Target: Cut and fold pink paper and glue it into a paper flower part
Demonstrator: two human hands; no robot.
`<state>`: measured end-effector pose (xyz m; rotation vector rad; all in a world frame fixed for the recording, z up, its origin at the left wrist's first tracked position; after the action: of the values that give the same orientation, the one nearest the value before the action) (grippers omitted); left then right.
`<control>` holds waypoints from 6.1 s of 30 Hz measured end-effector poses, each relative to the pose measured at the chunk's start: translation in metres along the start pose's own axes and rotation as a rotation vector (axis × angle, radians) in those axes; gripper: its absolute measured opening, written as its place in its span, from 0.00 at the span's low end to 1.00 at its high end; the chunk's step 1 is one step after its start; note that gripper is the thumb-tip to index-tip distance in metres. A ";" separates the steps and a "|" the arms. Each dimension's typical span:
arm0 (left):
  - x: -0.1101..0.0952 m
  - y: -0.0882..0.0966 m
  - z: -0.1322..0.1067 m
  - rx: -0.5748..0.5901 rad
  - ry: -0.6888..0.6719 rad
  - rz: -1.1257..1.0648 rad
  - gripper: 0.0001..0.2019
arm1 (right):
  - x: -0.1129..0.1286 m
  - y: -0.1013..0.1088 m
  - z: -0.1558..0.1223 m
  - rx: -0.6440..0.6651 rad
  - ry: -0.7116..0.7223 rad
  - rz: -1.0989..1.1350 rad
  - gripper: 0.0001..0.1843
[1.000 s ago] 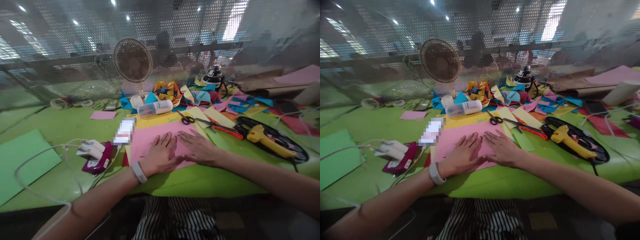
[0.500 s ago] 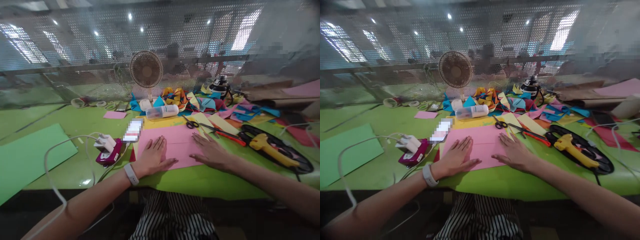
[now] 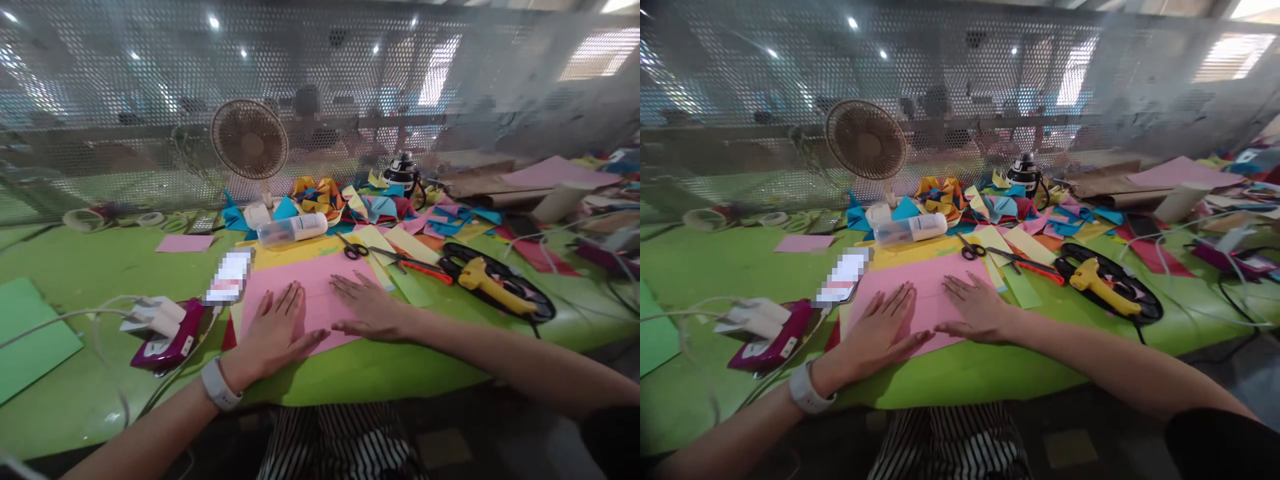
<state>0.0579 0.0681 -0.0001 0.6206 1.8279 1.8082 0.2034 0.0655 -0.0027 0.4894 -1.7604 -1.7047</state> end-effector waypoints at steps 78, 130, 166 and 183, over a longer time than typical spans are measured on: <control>-0.010 0.032 0.046 -0.190 -0.061 -0.032 0.20 | -0.079 0.020 0.024 -0.233 -0.282 0.325 0.10; -0.035 0.002 0.044 -0.117 0.003 -0.078 0.38 | -0.106 0.027 0.010 -0.203 -0.389 0.074 0.20; -0.036 -0.001 0.049 0.012 0.056 -0.025 0.39 | -0.103 0.022 0.008 -0.247 -0.414 0.237 0.15; -0.036 0.003 0.047 -0.021 0.041 -0.035 0.38 | -0.094 0.024 0.006 -0.203 -0.394 0.148 0.16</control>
<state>0.1155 0.0817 0.0036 0.5444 1.8323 1.8276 0.2724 0.1339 0.0038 -0.0724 -1.8045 -1.9407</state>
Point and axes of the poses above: each hand's wrist, its own z-axis towards the middle knuckle, its own y-axis out of the back of the hand, x = y × z, the point moved 8 cm from there along z, towards the middle knuckle, and after that the axes turned 2 degrees about x, right-handed, at the moved point
